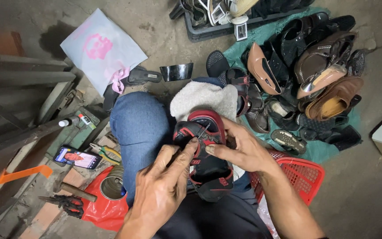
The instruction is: Hand-sewing the sole or upper part of a shoe using a needle and thread.
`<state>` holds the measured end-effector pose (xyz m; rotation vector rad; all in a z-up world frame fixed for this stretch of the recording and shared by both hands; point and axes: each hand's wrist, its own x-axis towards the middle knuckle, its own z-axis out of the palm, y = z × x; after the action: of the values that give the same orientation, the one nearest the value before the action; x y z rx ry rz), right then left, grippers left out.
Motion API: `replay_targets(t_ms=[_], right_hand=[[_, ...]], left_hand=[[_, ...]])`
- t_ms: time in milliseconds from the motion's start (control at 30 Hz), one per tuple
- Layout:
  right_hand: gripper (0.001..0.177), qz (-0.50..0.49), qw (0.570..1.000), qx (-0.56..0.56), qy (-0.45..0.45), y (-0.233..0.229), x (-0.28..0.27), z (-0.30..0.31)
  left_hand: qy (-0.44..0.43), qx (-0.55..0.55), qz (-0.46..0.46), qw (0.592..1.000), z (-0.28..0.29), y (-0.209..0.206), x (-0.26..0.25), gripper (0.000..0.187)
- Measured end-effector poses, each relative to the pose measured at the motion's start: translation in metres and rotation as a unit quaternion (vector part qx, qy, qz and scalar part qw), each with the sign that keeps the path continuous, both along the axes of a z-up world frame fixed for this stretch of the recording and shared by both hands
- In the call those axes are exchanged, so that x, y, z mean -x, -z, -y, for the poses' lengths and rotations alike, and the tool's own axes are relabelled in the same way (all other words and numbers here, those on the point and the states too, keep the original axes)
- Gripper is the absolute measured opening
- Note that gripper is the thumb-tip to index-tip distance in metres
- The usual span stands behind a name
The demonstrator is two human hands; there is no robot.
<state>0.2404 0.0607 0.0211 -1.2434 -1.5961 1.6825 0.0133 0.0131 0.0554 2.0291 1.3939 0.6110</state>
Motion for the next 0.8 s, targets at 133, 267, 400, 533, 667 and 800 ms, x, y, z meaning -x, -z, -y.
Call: replay_targets(t_ms=[133, 267, 400, 533, 667, 800], right_hand=[[0.047, 0.003, 1.0, -0.009, 0.0, -0.003, 0.005, 0.001], [0.044, 0.205, 0.977, -0.051, -0.009, -0.005, 0.024, 0.011], [0.044, 0.335, 0.936, -0.103, -0.038, 0.001, 0.048, 0.019], [0.044, 0.354, 0.901, -0.245, -0.046, 0.008, 0.063, 0.022], [0.042, 0.388, 0.874, -0.288, -0.055, 0.007, 0.067, 0.019], [0.04, 0.398, 0.869, -0.289, -0.059, 0.007, 0.069, 0.015]], left_hand=[[-0.003, 0.01, -0.017, 1.0, -0.002, 0.002, 0.003, 0.045], [0.022, 0.026, -0.044, 0.998, -0.007, 0.016, 0.029, 0.046], [0.067, -0.019, -0.03, 0.997, -0.015, 0.037, 0.066, 0.036], [0.059, 0.059, -0.009, 0.996, -0.027, 0.036, 0.084, 0.044], [0.119, 0.029, 0.005, 0.992, -0.044, 0.039, 0.086, 0.044], [0.15, 0.007, -0.028, 0.988, -0.063, 0.031, 0.08, 0.039]])
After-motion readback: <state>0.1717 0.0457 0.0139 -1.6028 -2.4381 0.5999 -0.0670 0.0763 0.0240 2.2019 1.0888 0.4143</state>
